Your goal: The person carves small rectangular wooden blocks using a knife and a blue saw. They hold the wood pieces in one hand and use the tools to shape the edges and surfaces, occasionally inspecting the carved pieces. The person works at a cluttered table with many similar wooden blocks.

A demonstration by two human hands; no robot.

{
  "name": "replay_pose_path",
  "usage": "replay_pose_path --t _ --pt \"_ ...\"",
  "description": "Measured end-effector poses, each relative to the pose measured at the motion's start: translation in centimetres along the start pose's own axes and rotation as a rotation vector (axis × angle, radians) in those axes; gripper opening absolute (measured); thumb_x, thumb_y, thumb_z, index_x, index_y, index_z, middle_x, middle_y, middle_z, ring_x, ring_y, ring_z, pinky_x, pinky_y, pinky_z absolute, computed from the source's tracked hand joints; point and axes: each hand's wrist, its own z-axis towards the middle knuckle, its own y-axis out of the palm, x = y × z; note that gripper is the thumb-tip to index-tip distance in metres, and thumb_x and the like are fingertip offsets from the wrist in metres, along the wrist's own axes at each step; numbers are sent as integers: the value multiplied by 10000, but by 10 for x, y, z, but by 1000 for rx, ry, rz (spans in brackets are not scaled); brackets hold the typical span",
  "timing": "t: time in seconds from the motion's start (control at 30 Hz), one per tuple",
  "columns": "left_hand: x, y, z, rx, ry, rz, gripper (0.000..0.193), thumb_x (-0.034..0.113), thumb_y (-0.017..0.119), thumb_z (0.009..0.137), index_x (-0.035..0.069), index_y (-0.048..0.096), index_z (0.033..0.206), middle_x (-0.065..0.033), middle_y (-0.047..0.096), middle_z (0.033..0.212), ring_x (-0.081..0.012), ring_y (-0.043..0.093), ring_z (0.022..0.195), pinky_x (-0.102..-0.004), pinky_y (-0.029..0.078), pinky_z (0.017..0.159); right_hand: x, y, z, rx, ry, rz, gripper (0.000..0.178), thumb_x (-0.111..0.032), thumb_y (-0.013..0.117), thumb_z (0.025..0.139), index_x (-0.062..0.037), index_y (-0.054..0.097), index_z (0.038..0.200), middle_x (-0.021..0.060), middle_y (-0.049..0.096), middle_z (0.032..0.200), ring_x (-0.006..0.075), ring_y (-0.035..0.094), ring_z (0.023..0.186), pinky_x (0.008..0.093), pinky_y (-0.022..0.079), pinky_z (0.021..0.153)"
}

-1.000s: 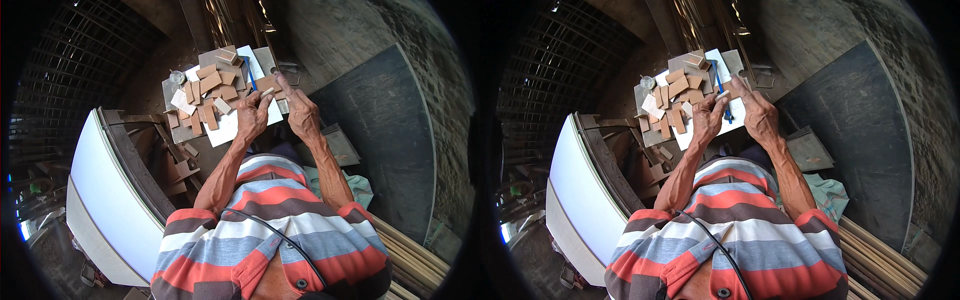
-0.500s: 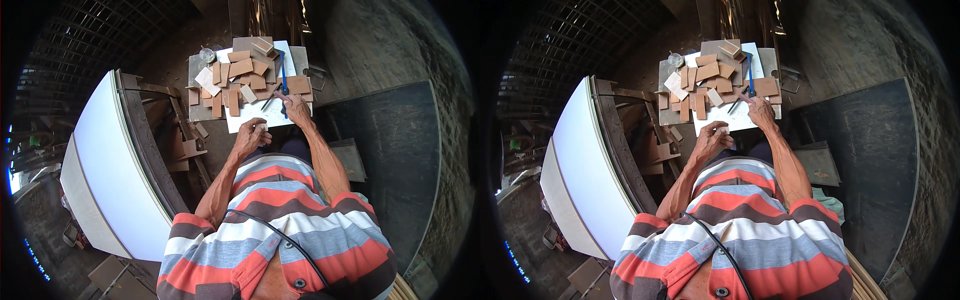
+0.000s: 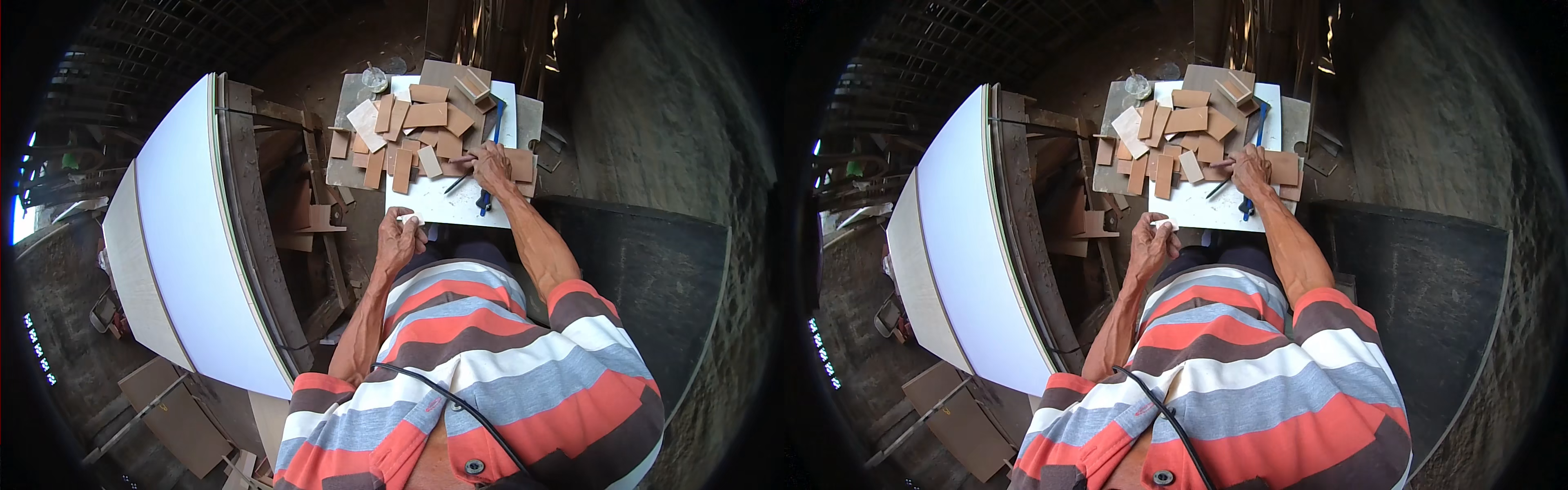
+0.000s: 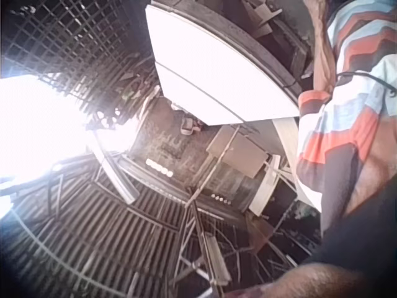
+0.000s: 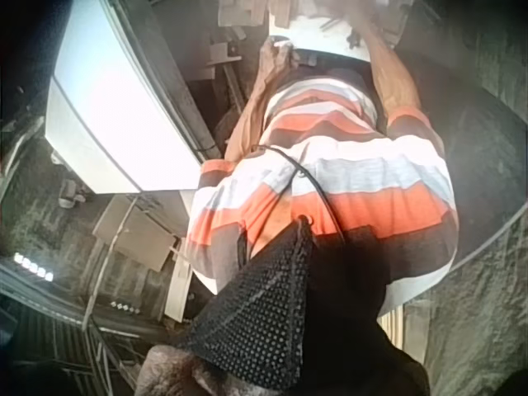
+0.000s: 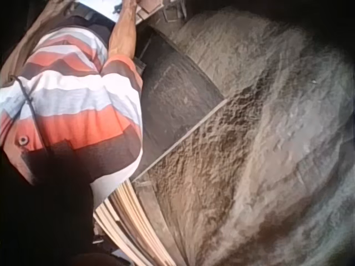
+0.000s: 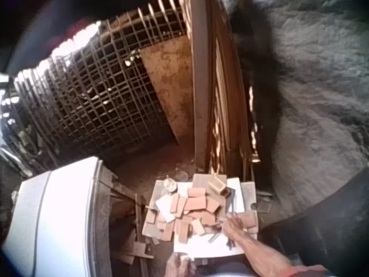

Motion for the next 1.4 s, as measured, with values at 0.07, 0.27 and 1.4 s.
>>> replay_pose_path --t 0.07,0.27,1.4 --pt "0 6 4 33 22 -17 208 144 525 985 -60 550 1015 -91 646 695 -133 607 521 -246 485 461 5 1 2 21 -10 -3 274 -111 648 783 -159 712 1045 107 549 1075 318 500 1076 451 475 860" --pt "-16 10 13 56 -20 -63 188 151 519 994 -26 582 999 -87 661 721 -106 619 569 -226 512 513 -4 -12 8 153 -54 65 245 -130 639 786 -98 684 1025 115 531 1102 319 484 1086 448 446 883" --pt "44 -97 276 245 474 721 150 104 686 782 22 705 905 -264 372 1445 -465 298 1365 -483 290 1123 -150 42 330 -119 -453 -205 388 -182 611 760 -184 667 1144 118 601 1060 328 590 1026 438 521 834"
